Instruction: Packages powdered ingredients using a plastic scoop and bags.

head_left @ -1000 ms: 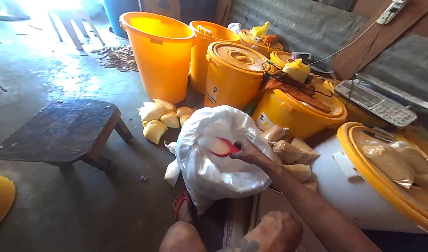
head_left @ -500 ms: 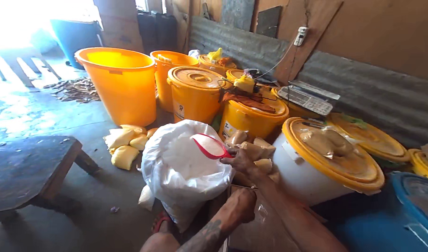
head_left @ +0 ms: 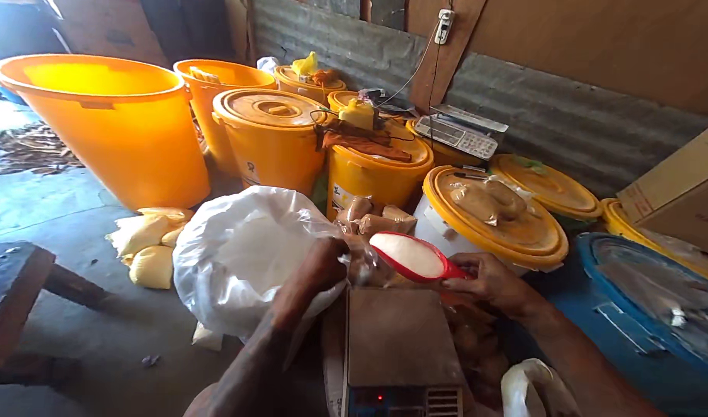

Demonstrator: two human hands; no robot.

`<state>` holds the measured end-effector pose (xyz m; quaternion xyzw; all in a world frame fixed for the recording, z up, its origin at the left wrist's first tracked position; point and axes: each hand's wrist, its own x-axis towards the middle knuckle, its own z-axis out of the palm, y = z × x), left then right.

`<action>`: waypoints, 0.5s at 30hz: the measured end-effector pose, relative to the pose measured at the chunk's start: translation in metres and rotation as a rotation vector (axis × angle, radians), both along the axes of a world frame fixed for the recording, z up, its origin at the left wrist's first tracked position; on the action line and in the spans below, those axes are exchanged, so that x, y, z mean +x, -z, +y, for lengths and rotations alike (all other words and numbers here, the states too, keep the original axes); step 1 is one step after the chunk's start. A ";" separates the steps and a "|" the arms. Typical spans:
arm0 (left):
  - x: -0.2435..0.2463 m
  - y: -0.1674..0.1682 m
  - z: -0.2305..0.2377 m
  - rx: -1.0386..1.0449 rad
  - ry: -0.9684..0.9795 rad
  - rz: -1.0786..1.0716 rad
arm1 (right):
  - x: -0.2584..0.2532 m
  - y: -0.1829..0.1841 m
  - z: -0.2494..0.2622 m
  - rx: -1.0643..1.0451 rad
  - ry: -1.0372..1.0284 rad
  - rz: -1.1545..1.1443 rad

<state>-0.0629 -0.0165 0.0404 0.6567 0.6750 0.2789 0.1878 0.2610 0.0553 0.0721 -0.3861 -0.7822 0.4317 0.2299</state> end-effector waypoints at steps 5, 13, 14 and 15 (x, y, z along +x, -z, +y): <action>-0.057 -0.027 -0.029 0.453 -0.590 0.118 | -0.030 -0.006 -0.003 -0.040 -0.081 0.068; -0.091 -0.004 -0.033 -0.022 -0.594 0.178 | -0.122 -0.009 0.000 -0.053 -0.250 0.043; -0.092 -0.003 -0.033 -0.033 -0.544 0.178 | -0.134 -0.010 0.001 -0.049 -0.264 0.021; -0.092 -0.003 -0.034 -0.028 -0.491 0.165 | -0.146 -0.010 0.003 -0.039 -0.278 -0.013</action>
